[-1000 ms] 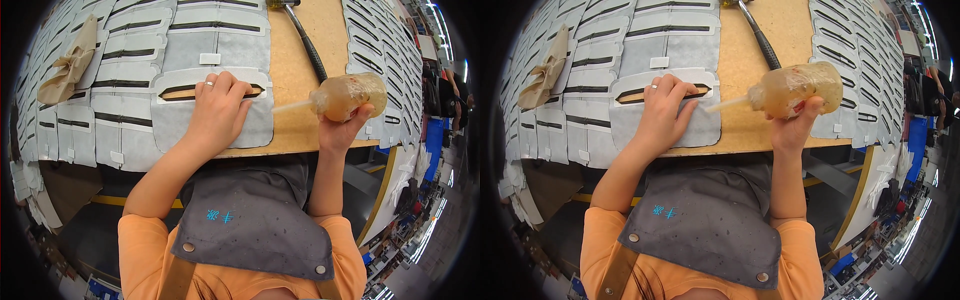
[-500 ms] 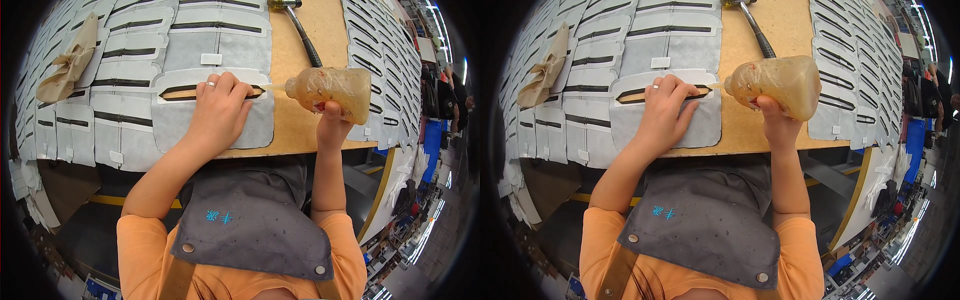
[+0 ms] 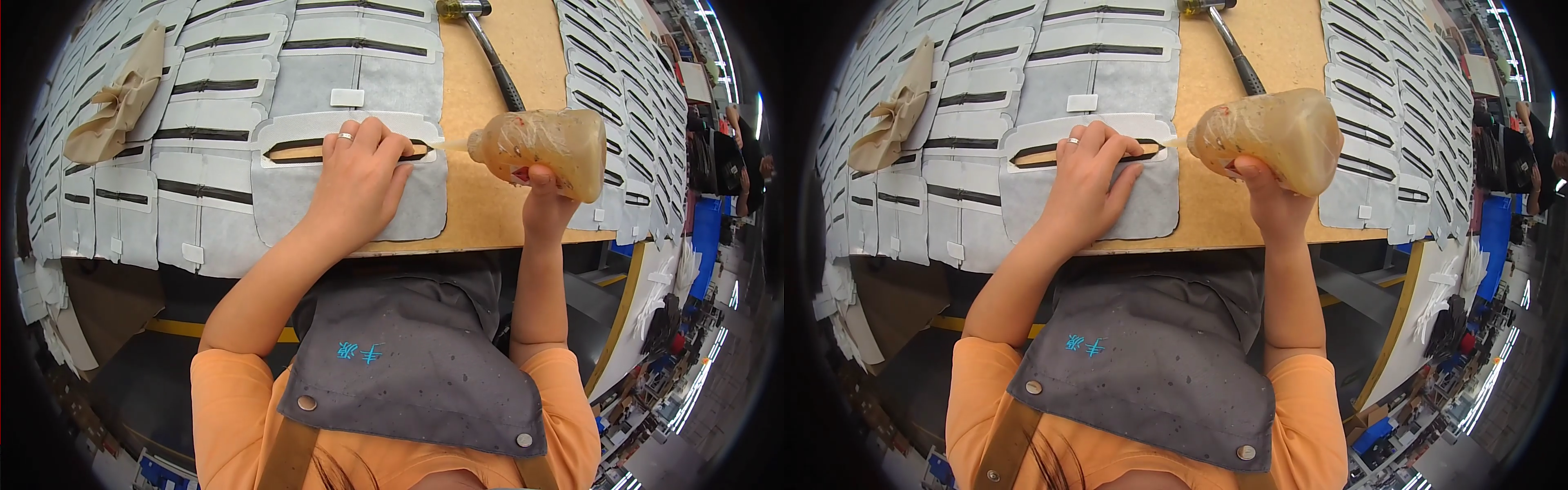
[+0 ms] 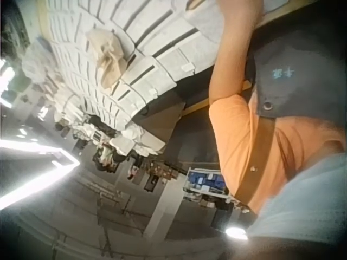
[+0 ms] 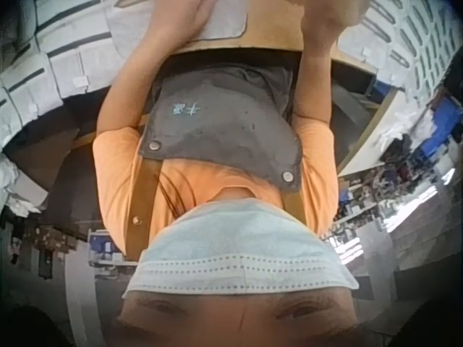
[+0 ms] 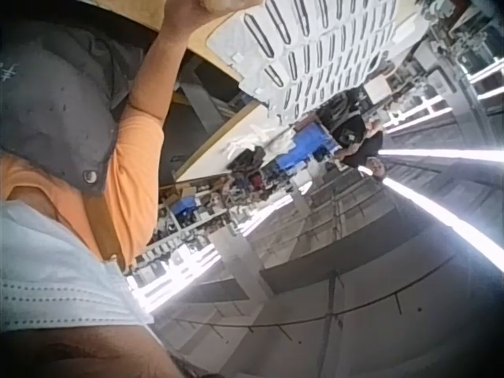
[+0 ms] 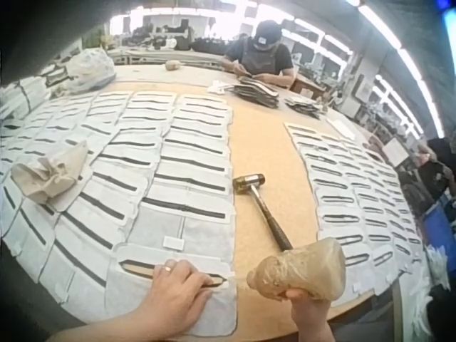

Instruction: The recorder is gluing and assembling leather components for wallets or pouches at a factory workstation.

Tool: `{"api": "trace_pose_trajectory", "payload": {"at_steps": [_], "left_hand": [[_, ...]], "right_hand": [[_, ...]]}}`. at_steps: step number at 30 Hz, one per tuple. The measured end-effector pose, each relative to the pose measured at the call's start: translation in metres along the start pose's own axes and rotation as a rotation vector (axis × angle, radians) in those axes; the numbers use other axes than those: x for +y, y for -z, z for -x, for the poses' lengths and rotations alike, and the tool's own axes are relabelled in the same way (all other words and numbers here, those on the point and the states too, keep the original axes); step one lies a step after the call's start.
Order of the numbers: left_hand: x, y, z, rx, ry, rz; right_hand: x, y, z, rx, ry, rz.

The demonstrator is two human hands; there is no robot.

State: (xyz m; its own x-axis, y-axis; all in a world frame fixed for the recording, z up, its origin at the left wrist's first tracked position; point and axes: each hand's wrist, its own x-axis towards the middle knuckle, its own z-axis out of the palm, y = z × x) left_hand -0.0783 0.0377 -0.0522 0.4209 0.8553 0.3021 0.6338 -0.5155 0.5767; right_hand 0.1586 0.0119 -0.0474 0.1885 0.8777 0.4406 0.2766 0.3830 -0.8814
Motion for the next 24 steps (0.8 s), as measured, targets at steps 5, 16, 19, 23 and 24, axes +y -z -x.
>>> {"api": "trace_pose_trajectory", "payload": {"at_steps": [5, 16, 19, 23, 24], "left_hand": [[-0.002, 0.002, 0.0, 0.02, 0.003, 0.011], [0.012, 0.024, -0.011, 0.065, 0.008, 0.16], [0.034, 0.029, -0.024, 0.09, -0.017, 0.303], [0.049, 0.031, -0.034, 0.131, -0.095, 0.37], [0.049, 0.033, -0.036, 0.149, -0.145, 0.344]], "right_hand": [[-0.013, 0.023, -0.011, 0.251, -0.159, -0.24], [-0.046, 0.046, -0.018, -0.219, -0.037, 0.981], [-0.07, 0.03, -0.019, -0.259, 0.252, 0.732], [-0.076, -0.007, -0.01, -0.422, -0.054, 0.256], [-0.076, -0.01, -0.014, -0.489, -0.239, 0.151]]}}
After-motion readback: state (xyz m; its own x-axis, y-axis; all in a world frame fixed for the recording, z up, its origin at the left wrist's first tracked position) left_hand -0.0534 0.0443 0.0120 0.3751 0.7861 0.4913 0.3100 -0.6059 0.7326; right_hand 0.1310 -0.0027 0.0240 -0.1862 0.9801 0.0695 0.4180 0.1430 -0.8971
